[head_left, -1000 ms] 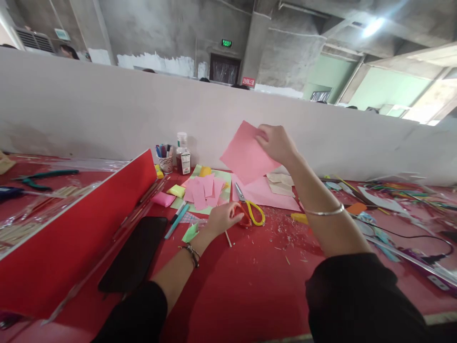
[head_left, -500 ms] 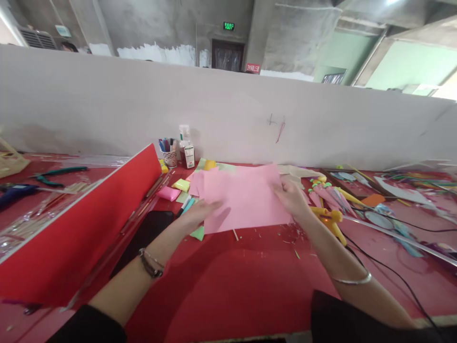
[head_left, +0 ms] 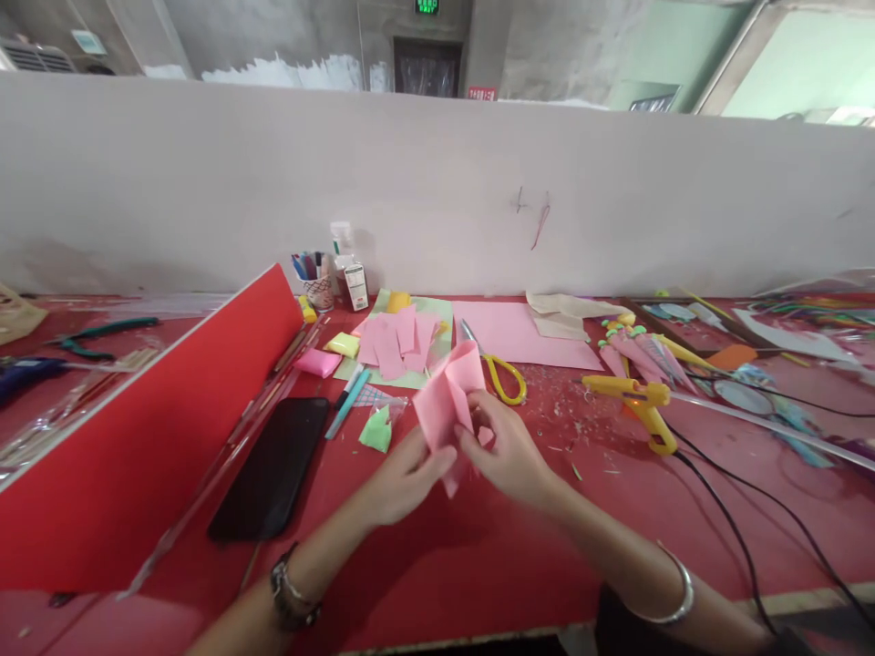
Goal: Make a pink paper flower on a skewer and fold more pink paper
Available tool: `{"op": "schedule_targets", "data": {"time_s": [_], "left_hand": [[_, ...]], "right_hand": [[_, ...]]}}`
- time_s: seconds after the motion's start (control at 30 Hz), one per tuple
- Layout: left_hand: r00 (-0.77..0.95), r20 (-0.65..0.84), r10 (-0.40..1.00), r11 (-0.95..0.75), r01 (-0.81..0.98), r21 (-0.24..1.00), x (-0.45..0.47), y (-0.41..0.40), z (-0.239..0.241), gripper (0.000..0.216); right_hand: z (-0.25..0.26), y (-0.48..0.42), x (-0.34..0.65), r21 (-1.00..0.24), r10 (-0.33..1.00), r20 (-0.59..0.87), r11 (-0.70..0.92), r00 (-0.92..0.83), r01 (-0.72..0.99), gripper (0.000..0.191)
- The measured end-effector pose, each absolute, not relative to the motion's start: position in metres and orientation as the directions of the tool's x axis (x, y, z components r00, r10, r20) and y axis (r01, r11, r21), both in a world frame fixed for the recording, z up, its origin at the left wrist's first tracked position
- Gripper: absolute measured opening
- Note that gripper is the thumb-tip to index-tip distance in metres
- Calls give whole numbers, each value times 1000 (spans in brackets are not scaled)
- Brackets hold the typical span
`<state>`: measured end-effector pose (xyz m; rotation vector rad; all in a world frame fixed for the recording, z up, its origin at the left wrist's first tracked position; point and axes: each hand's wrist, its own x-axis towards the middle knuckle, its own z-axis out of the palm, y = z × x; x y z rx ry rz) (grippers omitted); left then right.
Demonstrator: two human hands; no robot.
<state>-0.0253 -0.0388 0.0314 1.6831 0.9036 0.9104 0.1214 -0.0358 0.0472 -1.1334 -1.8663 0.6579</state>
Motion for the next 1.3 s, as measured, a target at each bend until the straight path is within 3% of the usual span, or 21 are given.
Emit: {"op": "schedule_targets", "data": {"time_s": [0.1,0.23,0.3,0.4,0.47,0.57,0.63,0.7,0.8,0.93,1.13,1.3], "left_hand": [[491,177,853,-267,120,956,-26,-42,28,29],[329,79,941,-129,133,983,-28,-35,28,29],[286,29,958,-72,141,987,-30,-31,27,29],[221,-62,973,31,141,989,-33,-27,25,30],[201,-107,974,79,141,987,-35,-26,23,28],[215,-152,965,117,170,979,-36,-28,20,26],[224,-176,959,134,192,972,-35,-29,19,28],[244,-201,949,154,200,968,-34,-31,19,26],[339,-240,909,187,182,965,-33,-33,19,21],[478,-282,832,237,154,959,-34,-34,19,33],[743,-415,525,402,213,891,-38,-35,22,36],[699,-398,594,314,254,915,-35,-35,23,35]], "right_hand": [[50,-42,116,-782,843,372,510,-389,357,17],[50,-41,120,-763,751,395,589,-529,266,26],[46,-37,125,-777,779,465,587,-420,227,29],[37,-28,134,-831,856,509,516,-91,207,30],[32,-23,140,-900,912,409,406,-16,159,30],[27,-21,143,-993,980,88,100,-181,60,30],[25,-24,141,-995,965,-96,-88,-243,43,32],[24,-27,136,-981,960,-192,-189,-204,33,35],[24,-31,130,-974,969,-224,-226,-101,-7,40],[25,-33,127,-977,977,-208,-210,-49,-41,41],[25,-35,124,-984,984,-176,-176,-16,-27,32],[21,-34,123,-986,986,-163,-163,38,-18,30]]}}
